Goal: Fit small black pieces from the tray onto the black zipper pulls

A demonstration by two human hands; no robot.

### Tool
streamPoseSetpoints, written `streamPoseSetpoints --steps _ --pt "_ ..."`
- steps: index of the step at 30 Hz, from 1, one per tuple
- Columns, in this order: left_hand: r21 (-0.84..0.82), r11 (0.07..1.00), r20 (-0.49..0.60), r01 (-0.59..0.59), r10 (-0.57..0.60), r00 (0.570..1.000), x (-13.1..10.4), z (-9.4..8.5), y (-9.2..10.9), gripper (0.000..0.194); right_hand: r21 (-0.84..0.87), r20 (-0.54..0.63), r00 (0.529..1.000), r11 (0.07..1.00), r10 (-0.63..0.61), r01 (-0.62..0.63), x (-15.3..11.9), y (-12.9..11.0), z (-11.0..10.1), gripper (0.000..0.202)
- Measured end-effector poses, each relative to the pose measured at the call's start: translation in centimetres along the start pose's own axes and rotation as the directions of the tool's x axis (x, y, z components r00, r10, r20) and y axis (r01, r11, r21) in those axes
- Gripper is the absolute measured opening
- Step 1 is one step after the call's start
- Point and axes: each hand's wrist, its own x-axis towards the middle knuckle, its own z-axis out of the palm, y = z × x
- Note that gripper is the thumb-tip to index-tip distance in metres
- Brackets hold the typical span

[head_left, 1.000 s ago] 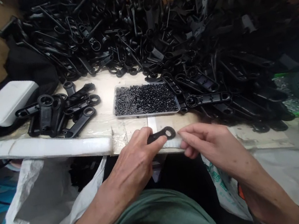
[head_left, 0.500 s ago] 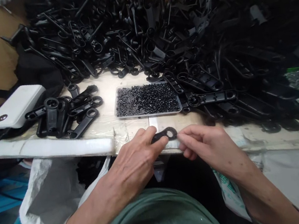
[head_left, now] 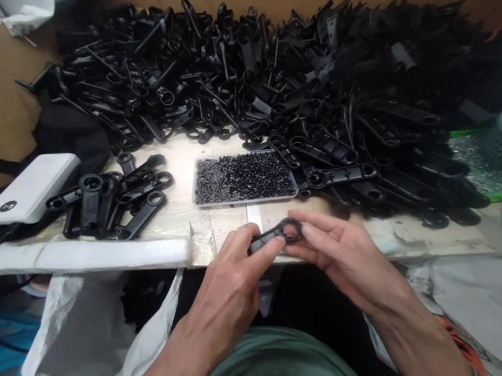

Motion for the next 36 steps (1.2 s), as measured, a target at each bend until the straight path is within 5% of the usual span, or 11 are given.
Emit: streamPoseSetpoints --steps 5,11,19,23,27,29,32,36 --pt "0.145 0.989 0.05 -0.03 0.023 0.998 -0.1 0.2 0.0 0.057 0.036 -0.017 1.0 0.999 -0.012 0.013 0.0 0.3 0.2 0.041" --pt "0.231 0.968 -0.239 -0.101 0.157 0.958 -0.6 2.6 -1.5 0.057 -0.063 -0.046 0.994 0.994 -0.094 0.091 0.5 -0.2 1.2 0.044" --pt "0.02 0.995 -0.279 -0.101 0.103 0.955 -0.3 2.1 -1.2 0.041 -0.362 0.057 0.971 0.901 -0.233 0.237 0.9 -3.0 0.9 0.034" --pt "0.025 0.994 -0.377 -0.103 0.105 0.92 -0.6 1.4 -1.6 0.037 -0.753 0.04 0.892 0.574 -0.45 0.323 1.5 -8.4 0.0 0.035" --pt "0.094 0.989 -0.407 -0.115 0.144 0.902 -1.4 0.0 -1.9 0.041 -0.968 0.226 0.686 -0.078 -0.691 0.24 4.2 -13.4 -0.8 0.035" --pt "0.125 0.989 -0.402 -0.084 0.128 0.907 -1.9 -1.2 -2.0 0.039 -0.947 0.302 0.7 -0.287 -0.648 0.143 6.1 -14.5 -1.1 0.036" --pt "0.233 0.97 -0.431 0.069 0.039 0.902 -2.7 -3.7 -2.4 0.03 -0.883 0.293 0.775 -0.47 -0.561 -0.006 8.3 -14.3 -1.4 0.037" --pt "0.463 0.803 -0.482 0.375 -0.127 0.867 -3.1 -7.2 -3.9 0.016 -0.852 0.271 0.813 -0.522 -0.515 -0.046 9.3 -13.1 -2.4 0.033"
